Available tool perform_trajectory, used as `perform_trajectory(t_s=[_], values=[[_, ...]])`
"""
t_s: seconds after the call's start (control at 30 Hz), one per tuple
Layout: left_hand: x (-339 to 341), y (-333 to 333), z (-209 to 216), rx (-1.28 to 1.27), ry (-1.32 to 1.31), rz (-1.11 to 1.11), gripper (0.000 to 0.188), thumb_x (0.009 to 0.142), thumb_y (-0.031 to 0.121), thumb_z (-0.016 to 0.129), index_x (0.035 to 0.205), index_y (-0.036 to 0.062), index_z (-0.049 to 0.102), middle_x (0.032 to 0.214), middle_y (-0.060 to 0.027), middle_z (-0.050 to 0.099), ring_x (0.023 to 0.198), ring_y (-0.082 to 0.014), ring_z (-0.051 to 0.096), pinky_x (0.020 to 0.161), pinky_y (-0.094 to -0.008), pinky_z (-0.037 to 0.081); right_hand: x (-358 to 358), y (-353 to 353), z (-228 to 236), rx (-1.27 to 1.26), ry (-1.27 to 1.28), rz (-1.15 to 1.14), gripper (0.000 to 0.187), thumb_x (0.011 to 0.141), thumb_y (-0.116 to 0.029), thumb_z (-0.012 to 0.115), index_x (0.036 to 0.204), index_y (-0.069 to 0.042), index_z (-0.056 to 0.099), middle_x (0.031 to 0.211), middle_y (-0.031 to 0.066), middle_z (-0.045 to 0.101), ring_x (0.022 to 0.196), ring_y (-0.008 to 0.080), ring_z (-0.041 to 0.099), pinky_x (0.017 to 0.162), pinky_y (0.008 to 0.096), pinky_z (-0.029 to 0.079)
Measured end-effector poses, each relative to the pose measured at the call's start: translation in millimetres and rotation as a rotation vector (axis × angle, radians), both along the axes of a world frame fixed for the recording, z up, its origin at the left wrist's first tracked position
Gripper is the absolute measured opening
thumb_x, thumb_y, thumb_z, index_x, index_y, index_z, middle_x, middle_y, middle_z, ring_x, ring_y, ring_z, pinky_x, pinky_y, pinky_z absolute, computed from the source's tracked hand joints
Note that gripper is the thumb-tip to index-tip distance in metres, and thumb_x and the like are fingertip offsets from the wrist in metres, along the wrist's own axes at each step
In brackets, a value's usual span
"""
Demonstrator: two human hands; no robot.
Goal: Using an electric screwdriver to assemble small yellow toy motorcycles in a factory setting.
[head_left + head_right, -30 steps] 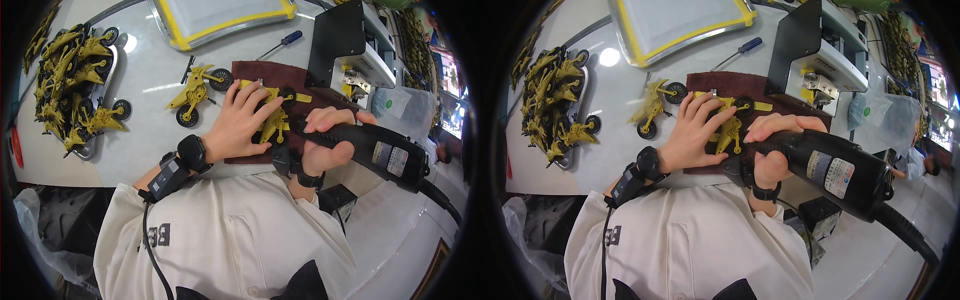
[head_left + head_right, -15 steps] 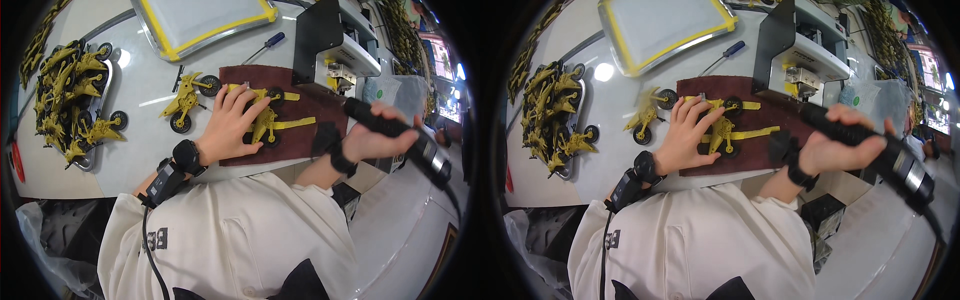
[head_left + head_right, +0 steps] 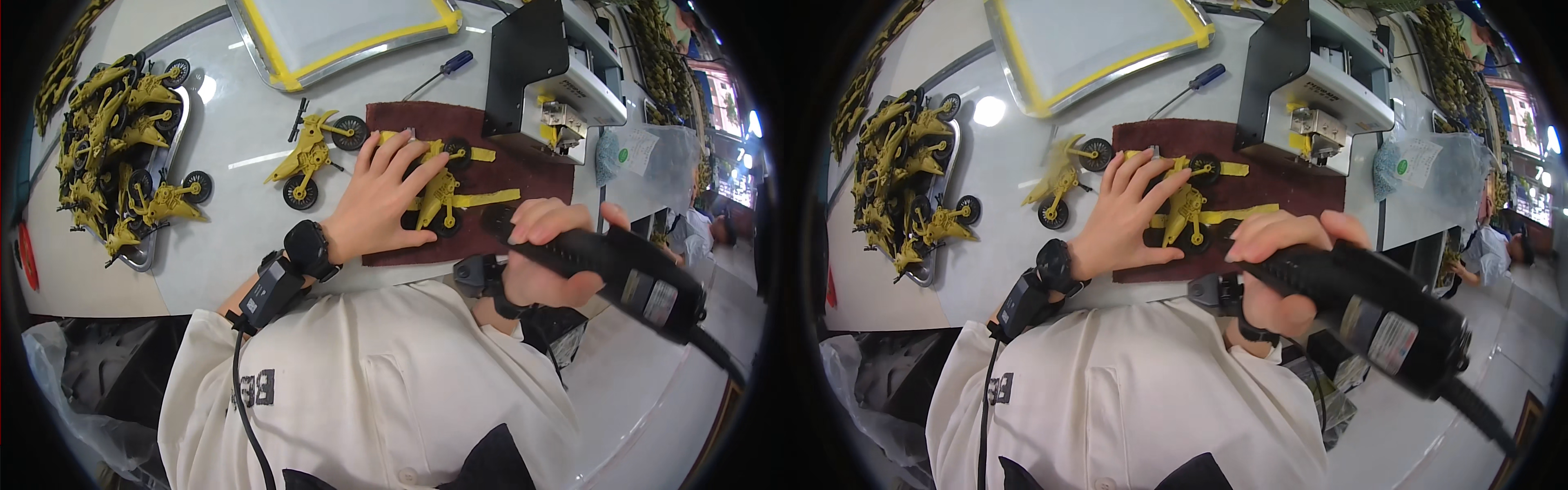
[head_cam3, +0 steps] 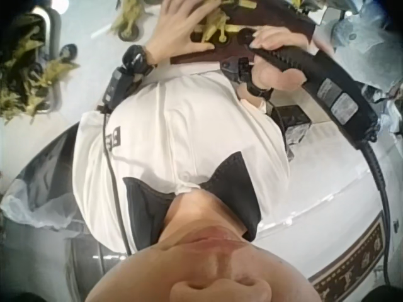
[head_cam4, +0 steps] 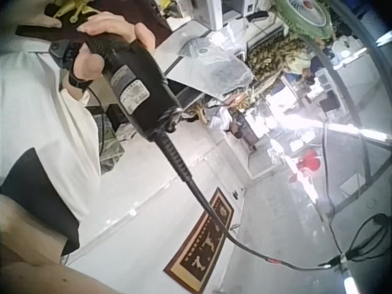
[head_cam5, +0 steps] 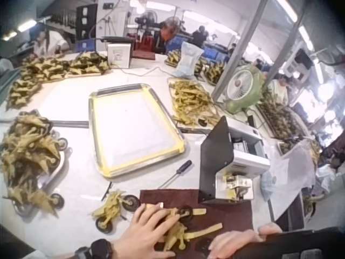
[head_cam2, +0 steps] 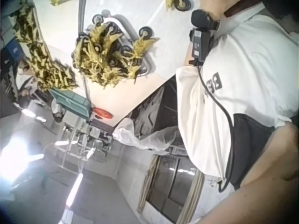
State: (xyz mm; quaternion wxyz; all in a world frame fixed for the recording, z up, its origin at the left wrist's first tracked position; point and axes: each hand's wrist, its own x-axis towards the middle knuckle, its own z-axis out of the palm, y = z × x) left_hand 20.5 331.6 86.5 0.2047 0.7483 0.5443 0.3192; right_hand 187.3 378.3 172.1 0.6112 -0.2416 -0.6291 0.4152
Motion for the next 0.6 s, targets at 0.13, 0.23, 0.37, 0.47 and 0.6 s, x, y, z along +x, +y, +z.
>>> perform_trajectory(t_s=[0.13, 0.23, 0.37, 0.47, 0.6], values=[[-3, -2, -4, -0.014, -0.017, 0.012, 0.090, 0.056, 0.042, 0.077, 0.133, 0.0138, 0.041, 0.130, -0.0130, 0.040, 0.128, -0.0360, 0.029, 0.107, -0.0529, 0.016, -11, 0, -10, 0.031, 0.091, 0.056, 0.077, 0.084, -0.063, 0.046, 0.125, -0.002, 0.022, 0.068, 0.0133, 0.054, 0.047, 0.0220, 0.050, 0.048, 0.0356, 0.045], [-3, -1, -4, -0.023, -0.019, 0.011, 0.091, 0.056, 0.041, 0.077, 0.134, 0.0129, 0.040, 0.130, -0.0130, 0.040, 0.127, -0.0355, 0.030, 0.107, -0.0524, 0.017, -19, 5, -12, 0.007, 0.088, -0.006, 0.075, 0.084, -0.065, 0.042, 0.125, -0.005, 0.025, 0.064, 0.0107, 0.052, 0.045, 0.0204, 0.047, 0.044, 0.0343, 0.041], [-2, 0, -3, -0.009, -0.057, 0.022, 0.098, 0.056, 0.040, 0.079, 0.136, 0.0079, 0.032, 0.127, -0.0131, 0.042, 0.125, -0.0337, 0.032, 0.107, -0.0506, 0.019, -28, 10, -12, 0.003, 0.094, -0.025, 0.073, 0.085, -0.065, 0.040, 0.124, -0.005, 0.025, 0.064, 0.0109, 0.051, 0.045, 0.0202, 0.047, 0.044, 0.0347, 0.042], [-1, 0, -4, -0.009, -0.065, 0.033, 0.100, 0.055, 0.037, 0.079, 0.137, 0.0059, 0.030, 0.127, -0.0129, 0.042, 0.125, -0.0334, 0.032, 0.107, -0.0498, 0.019, -35, 14, -14, 0.004, 0.079, -0.057, 0.073, 0.085, -0.065, 0.040, 0.123, -0.005, 0.025, 0.063, 0.0109, 0.051, 0.045, 0.0202, 0.047, 0.045, 0.0350, 0.042], [-1, 0, -5, -0.028, -0.083, 0.047, 0.100, 0.053, 0.032, 0.078, 0.137, 0.0058, 0.030, 0.127, -0.0127, 0.042, 0.125, -0.0337, 0.033, 0.107, -0.0496, 0.019, -40, 24, -22, 0.007, 0.059, -0.040, 0.071, 0.085, -0.063, 0.042, 0.122, -0.005, 0.026, 0.063, 0.0108, 0.050, 0.044, 0.0204, 0.048, 0.047, 0.0356, 0.044]])
